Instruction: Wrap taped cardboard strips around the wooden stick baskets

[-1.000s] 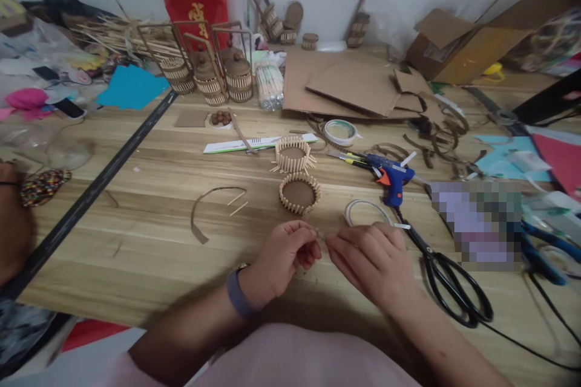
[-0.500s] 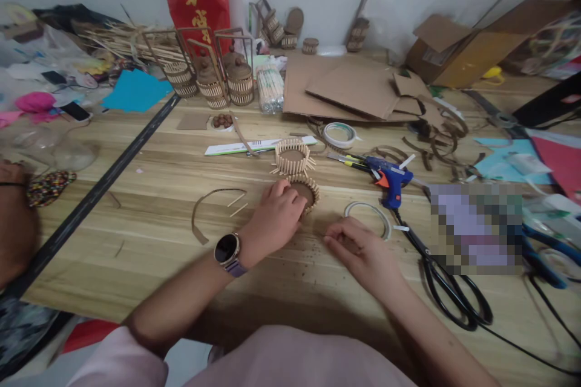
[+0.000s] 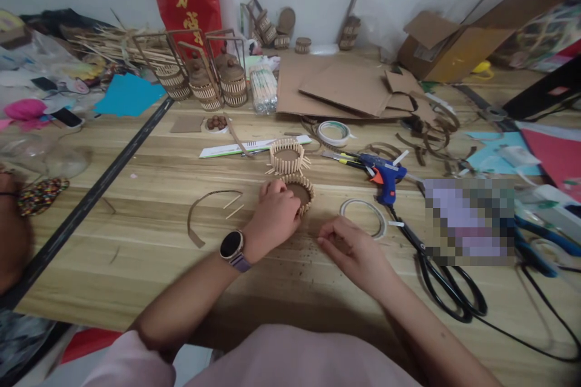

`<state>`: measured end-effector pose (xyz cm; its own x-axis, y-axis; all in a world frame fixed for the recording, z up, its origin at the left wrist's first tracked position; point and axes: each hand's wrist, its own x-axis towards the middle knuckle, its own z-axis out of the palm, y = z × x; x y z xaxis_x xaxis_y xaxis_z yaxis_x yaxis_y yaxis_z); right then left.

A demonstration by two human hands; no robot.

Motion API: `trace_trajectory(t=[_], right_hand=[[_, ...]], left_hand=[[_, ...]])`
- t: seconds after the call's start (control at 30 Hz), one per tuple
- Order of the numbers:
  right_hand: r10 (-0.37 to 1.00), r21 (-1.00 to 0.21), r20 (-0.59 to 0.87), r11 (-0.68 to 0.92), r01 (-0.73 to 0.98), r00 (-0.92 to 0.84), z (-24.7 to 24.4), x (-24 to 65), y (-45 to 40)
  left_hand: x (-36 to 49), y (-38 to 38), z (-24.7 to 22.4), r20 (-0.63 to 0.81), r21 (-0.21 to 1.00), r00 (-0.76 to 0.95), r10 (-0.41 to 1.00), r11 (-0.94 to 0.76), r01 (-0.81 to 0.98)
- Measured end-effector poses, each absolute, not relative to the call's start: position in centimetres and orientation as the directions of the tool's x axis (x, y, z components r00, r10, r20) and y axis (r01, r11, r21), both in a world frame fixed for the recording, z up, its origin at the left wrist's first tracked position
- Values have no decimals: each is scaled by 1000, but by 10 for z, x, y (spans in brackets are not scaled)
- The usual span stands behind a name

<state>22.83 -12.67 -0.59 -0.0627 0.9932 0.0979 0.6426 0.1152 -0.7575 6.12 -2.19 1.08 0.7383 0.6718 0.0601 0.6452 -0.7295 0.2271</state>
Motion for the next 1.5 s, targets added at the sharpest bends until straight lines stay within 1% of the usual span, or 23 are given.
trace_trajectory(t=[0.17,0.27,0.37,0.6,0.7,0.97,1.3,1.5], right_hand=[[980,-724,163,195,662,-110,6,233,-128],[981,-696,134,195,691,-142,13,235,-127],[981,-674,109,190,714,-157,17,234,-125],[986,-713,63,154,684,-157,20,229,-118],[987,-726,47,138,674,-152,20,229,-117],[991,-726,78,128,676,-105,17,228,-113],[994,-729,82,106,676,-67,13,228,-112],[995,-733,92,98,673,-44,9,227,-112]], left_hand=[[58,-20,20,33,371,754,656,-708,600],[57,-19,26,1,432,778,629,-701,567],[56,-19,31,-20,462,788,615,-693,553],[56,-19,33,-42,485,805,592,-692,535],[56,-19,32,-27,486,822,569,-711,508],[55,-20,36,-18,469,841,541,-738,485],[54,-19,33,-18,461,849,529,-749,476],[52,-19,32,-30,501,846,533,-724,474]])
